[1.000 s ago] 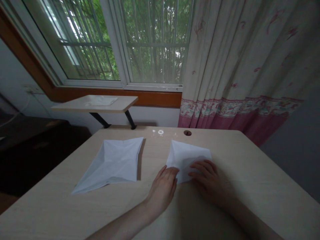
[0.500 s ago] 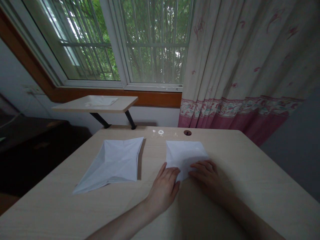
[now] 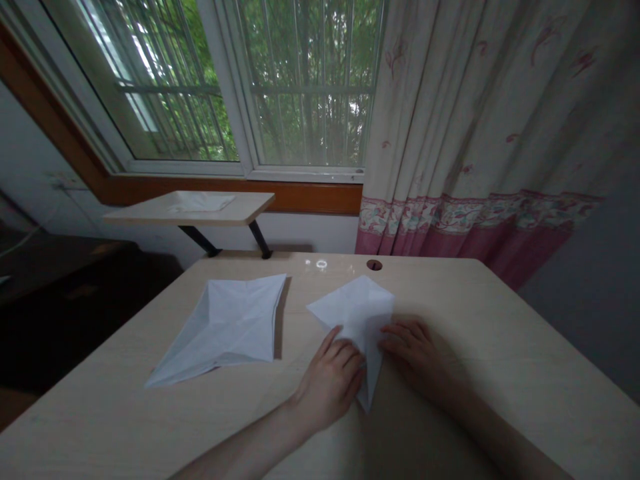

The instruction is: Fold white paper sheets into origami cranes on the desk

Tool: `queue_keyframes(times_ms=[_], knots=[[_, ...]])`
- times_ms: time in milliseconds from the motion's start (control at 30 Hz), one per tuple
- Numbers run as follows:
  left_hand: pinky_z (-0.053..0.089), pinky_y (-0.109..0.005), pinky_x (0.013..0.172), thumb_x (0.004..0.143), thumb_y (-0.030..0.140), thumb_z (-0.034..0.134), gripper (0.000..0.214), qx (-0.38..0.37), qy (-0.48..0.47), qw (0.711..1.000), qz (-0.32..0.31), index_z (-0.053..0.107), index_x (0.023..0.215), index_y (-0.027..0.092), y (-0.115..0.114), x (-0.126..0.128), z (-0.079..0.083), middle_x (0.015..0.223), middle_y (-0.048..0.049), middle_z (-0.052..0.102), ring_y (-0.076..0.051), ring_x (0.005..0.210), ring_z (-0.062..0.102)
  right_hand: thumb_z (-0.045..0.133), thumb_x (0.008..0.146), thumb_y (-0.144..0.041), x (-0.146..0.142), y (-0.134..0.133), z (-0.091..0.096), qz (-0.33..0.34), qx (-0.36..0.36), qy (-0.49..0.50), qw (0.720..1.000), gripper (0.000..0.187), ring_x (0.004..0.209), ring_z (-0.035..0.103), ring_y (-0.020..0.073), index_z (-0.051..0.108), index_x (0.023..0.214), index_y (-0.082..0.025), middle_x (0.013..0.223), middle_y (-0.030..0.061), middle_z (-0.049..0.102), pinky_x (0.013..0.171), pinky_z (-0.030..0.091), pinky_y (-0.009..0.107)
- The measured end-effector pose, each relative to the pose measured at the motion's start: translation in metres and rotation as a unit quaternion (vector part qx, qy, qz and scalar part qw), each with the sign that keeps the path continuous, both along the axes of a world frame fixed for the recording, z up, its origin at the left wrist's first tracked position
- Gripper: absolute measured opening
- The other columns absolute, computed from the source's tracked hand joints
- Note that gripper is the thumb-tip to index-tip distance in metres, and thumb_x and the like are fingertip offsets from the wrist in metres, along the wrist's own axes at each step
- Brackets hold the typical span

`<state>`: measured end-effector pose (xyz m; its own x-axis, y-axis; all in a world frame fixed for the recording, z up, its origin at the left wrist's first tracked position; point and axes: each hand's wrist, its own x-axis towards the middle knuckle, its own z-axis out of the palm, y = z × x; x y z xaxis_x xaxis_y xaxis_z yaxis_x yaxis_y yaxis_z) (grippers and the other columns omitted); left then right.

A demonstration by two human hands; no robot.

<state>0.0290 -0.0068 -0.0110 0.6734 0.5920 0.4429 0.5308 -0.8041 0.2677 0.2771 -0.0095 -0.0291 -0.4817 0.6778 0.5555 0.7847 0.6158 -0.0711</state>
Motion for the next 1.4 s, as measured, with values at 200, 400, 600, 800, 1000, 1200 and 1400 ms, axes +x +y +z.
queue_keyframes(times_ms=[200,400,600,800,1000,1200,1400], knots=[[0.027,-0.054,0.118,0.089,0.015,0.052,0.021,-0.003,0.006,1.000,-0.018,0.062,0.107,0.019,0.002,-0.003,0.001,0.101,-0.0043,0.068,-0.024,0.111,0.062,0.052,0.087,-0.006,0.002,0.001,0.000,0.011,-0.021,-0.001,1.000,0.031,0.106,0.059,0.0254,0.070,0.105,-0.024,0.116,0.0081,0.070,0.091,0.046,0.044],[0.033,-0.049,0.117,0.088,0.013,0.051,0.020,0.011,0.008,1.000,-0.021,0.064,0.103,0.019,0.002,-0.002,0.001,0.097,-0.0040,0.067,-0.020,0.096,0.065,0.052,0.089,-0.008,-0.002,0.000,0.005,0.020,-0.057,0.017,0.998,0.028,0.100,0.061,0.0240,0.070,0.105,-0.024,0.108,0.0090,0.069,0.087,0.051,0.042],[0.038,-0.046,0.114,0.091,0.013,0.050,0.022,-0.005,0.018,1.000,-0.008,0.063,0.108,0.018,0.001,-0.001,0.003,0.100,-0.0052,0.067,-0.021,0.100,0.064,0.050,0.091,-0.008,-0.007,-0.003,0.010,0.024,-0.110,0.047,0.993,0.028,0.098,0.061,0.0221,0.068,0.106,-0.024,0.107,0.0082,0.067,0.083,0.054,0.037],[0.035,-0.053,0.113,0.090,0.017,0.056,0.035,-0.018,0.062,0.998,0.026,0.058,0.125,0.023,0.000,-0.001,0.007,0.120,-0.0057,0.064,-0.025,0.113,0.058,0.051,0.093,-0.012,-0.007,-0.004,0.012,0.025,-0.116,0.063,0.991,0.023,0.091,0.063,0.0204,0.068,0.104,-0.024,0.105,0.0079,0.066,0.078,0.055,0.034],[0.032,-0.057,0.113,0.095,0.026,0.056,0.044,-0.018,0.110,0.993,0.040,0.050,0.138,0.029,-0.001,-0.001,0.010,0.135,-0.0060,0.057,-0.028,0.123,0.052,0.048,0.094,-0.013,-0.009,-0.003,0.010,-0.001,-0.165,0.108,0.980,0.017,0.095,0.063,0.0204,0.063,0.098,-0.021,0.105,0.0081,0.064,0.085,0.054,0.035],[0.032,-0.058,0.112,0.097,0.028,0.053,0.037,-0.010,0.116,0.993,0.034,0.054,0.134,0.029,0.000,-0.002,0.012,0.134,-0.0069,0.058,-0.028,0.122,0.053,0.049,0.093,-0.014,-0.009,-0.003,0.012,-0.018,-0.158,0.099,0.982,0.014,0.091,0.062,0.0194,0.061,0.096,-0.021,0.100,0.0063,0.064,0.081,0.054,0.033],[0.030,-0.060,0.113,0.097,0.028,0.054,0.037,-0.008,0.112,0.993,0.021,0.055,0.133,0.028,0.001,-0.004,0.011,0.135,-0.0068,0.058,-0.028,0.122,0.054,0.050,0.095,-0.020,-0.007,-0.004,0.018,-0.090,-0.124,0.038,0.987,0.014,0.077,0.062,0.0206,0.057,0.083,-0.021,0.083,0.0044,0.065,0.069,0.050,0.033]])
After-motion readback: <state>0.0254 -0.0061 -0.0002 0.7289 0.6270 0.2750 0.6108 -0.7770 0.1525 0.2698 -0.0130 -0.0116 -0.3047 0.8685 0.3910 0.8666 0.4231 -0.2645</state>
